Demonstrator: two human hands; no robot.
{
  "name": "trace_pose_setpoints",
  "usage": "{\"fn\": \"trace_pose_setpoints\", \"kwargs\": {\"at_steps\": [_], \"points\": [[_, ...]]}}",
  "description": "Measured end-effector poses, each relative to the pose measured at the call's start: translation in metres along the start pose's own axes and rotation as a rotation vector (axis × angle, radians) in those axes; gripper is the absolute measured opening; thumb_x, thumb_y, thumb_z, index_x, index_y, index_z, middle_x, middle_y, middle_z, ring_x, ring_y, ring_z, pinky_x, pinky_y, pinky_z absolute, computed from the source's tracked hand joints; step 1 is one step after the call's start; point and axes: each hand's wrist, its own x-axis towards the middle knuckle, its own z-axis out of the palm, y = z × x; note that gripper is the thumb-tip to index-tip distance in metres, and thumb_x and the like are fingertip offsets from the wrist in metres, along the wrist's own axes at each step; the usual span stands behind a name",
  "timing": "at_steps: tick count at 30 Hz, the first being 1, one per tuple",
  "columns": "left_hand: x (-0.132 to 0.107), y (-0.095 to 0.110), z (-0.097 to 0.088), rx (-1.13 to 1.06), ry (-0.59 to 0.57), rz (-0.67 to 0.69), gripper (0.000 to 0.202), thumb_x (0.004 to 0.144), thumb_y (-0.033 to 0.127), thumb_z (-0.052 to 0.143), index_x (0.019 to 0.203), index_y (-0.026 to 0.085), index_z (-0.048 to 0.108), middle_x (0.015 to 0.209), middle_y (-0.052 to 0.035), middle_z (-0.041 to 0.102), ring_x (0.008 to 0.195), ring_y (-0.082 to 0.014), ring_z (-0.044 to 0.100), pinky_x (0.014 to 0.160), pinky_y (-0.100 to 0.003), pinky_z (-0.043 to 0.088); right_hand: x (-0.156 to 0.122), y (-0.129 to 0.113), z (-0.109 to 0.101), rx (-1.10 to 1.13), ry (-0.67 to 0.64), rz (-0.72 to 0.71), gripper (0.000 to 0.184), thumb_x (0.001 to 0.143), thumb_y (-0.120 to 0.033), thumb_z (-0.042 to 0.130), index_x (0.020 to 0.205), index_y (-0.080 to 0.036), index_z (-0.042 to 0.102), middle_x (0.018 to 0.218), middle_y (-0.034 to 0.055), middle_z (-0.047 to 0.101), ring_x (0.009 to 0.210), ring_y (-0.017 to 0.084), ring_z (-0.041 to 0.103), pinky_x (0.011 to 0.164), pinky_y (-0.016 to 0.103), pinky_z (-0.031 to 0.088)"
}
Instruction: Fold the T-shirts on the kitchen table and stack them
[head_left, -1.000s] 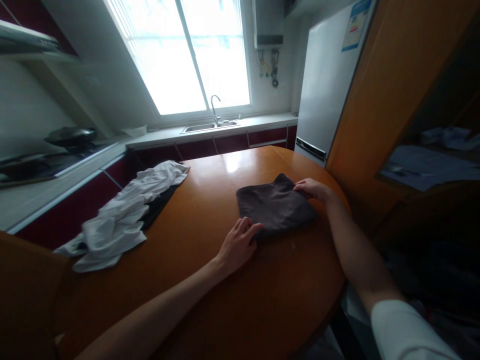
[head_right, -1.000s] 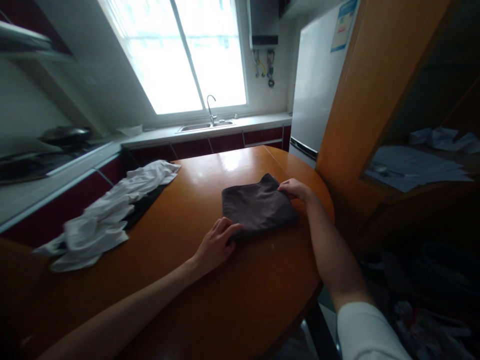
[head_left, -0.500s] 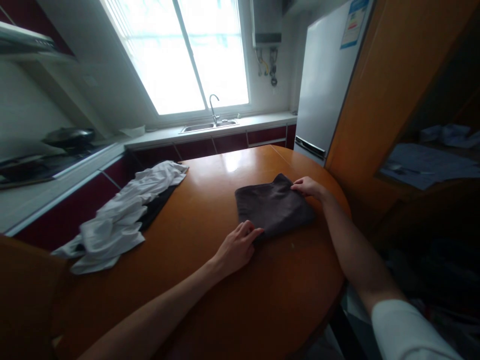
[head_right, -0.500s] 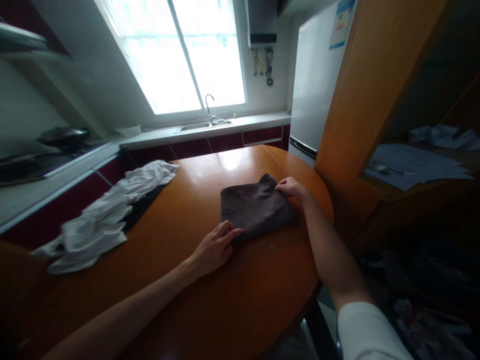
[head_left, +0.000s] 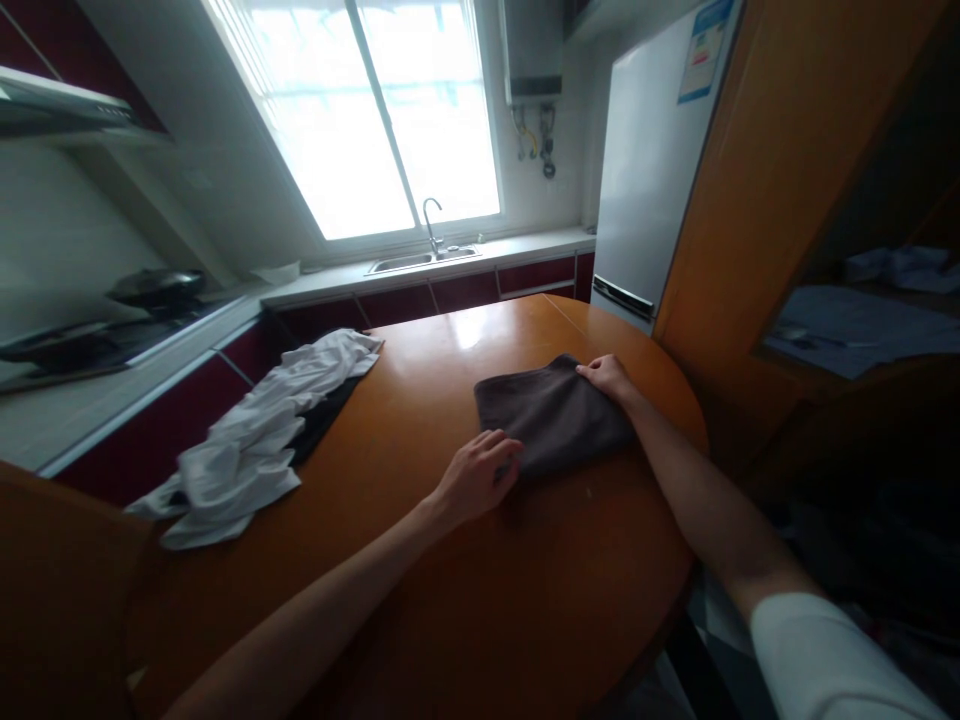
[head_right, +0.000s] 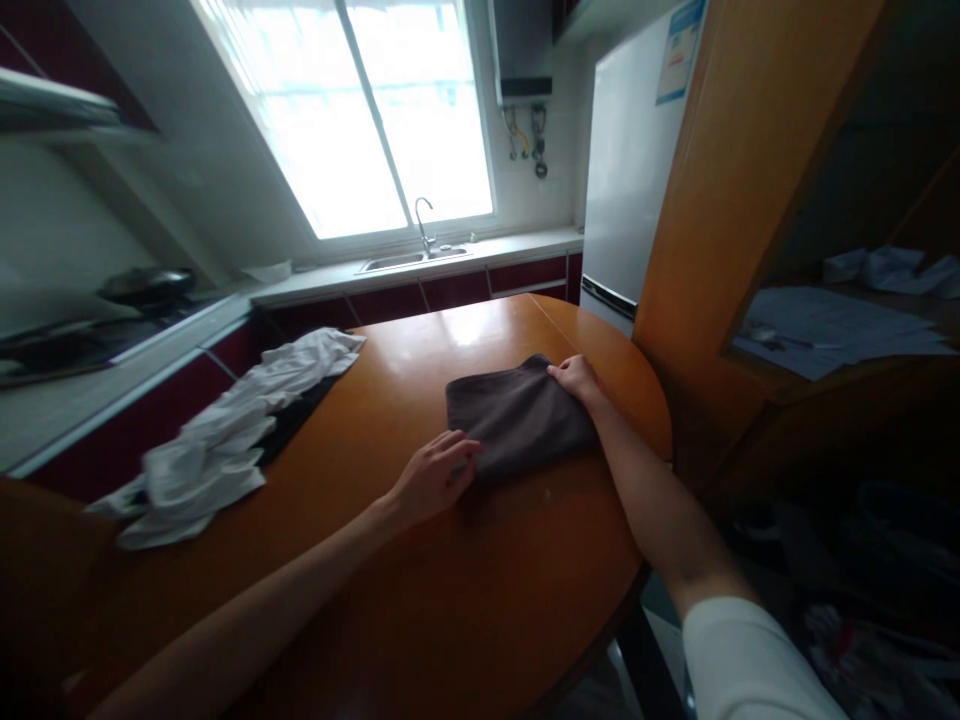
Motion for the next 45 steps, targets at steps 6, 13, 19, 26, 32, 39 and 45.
{"fn": "trace_pose_setpoints", "kwargs": {"at_steps": [6,13,19,26,32,39,45], "points": [[0.059,-0.056,0.015,0.051,0.065,-0.153,0.036,0.096,0.019,0.052,0.13,0.02,0.066,0.14,-0.0102,0.061,0.132,-0.0259,0.054,0.115,-0.044,0.042,-0.019,-0.017,-0.001,-0.201,0.084,-0.116,0.037,0.095,-0.04,0.061,0.118,-0.014,0.071,0.126,0.0202,0.068,0.122,0.031,0.061,0.104,0.036,0.045],[0.063,-0.083,0.044,0.177,-0.203,-0.35,0.06,0.103,0.053,0.043,0.156,0.025,0.043,0.167,-0.0089,0.029,0.156,-0.0372,0.013,0.125,-0.057,0.012,-0.02,-0.029,0.036,-0.504,-0.102,-0.409,0.061,0.104,-0.046,0.035,0.159,-0.018,0.035,0.169,0.0088,0.022,0.157,0.028,0.013,0.126,0.052,0.012],[0.057,-0.09,0.046,0.129,-0.205,-0.482,0.069,0.098,0.066,0.044,0.158,0.031,0.039,0.171,-0.0073,0.013,0.155,-0.043,-0.001,0.123,-0.061,0.013,-0.007,-0.012,0.044,-0.502,-0.183,-0.28,0.07,0.104,-0.057,0.025,0.163,-0.02,0.025,0.171,0.006,0.013,0.158,0.028,0.006,0.126,0.052,0.011],[0.058,-0.105,0.039,0.052,-0.081,-0.664,0.078,0.103,0.062,0.031,0.156,0.005,0.032,0.162,-0.0244,0.033,0.154,-0.0359,0.023,0.124,-0.047,0.023,-0.011,-0.015,0.043,-0.51,-0.17,-0.232,0.075,0.103,-0.059,0.025,0.164,-0.014,0.02,0.172,0.0091,0.008,0.158,0.028,0.006,0.126,0.051,0.014],[0.02,-0.038,0.012,0.047,0.084,-0.152,0.059,0.101,0.046,0.051,0.153,0.02,0.043,0.142,-0.0145,0.053,0.135,-0.0284,0.046,0.115,-0.044,0.039,-0.01,-0.014,0.045,-0.507,-0.177,-0.248,0.074,0.103,-0.058,0.027,0.163,-0.015,0.023,0.171,0.0103,0.012,0.157,0.029,0.009,0.125,0.051,0.016],[-0.023,0.006,0.007,0.153,-0.119,0.058,0.056,0.087,0.012,0.057,0.142,0.023,0.054,0.113,-0.0095,0.06,0.105,-0.0258,0.055,0.097,-0.043,0.051,-0.004,-0.008,0.047,-0.496,-0.162,-0.269,0.074,0.103,-0.057,0.03,0.162,-0.014,0.025,0.171,0.0103,0.014,0.157,0.028,0.012,0.126,0.045,0.016],[-0.021,0.01,0.016,0.152,-0.123,-0.122,0.083,0.073,-0.001,0.053,0.15,0.027,0.044,0.117,-0.0086,0.053,0.105,-0.0255,0.052,0.1,-0.041,0.051,-0.004,-0.007,0.046,-0.488,-0.157,-0.271,0.073,0.103,-0.057,0.031,0.162,-0.015,0.027,0.171,0.0097,0.016,0.157,0.027,0.013,0.125,0.045,0.017]]}}
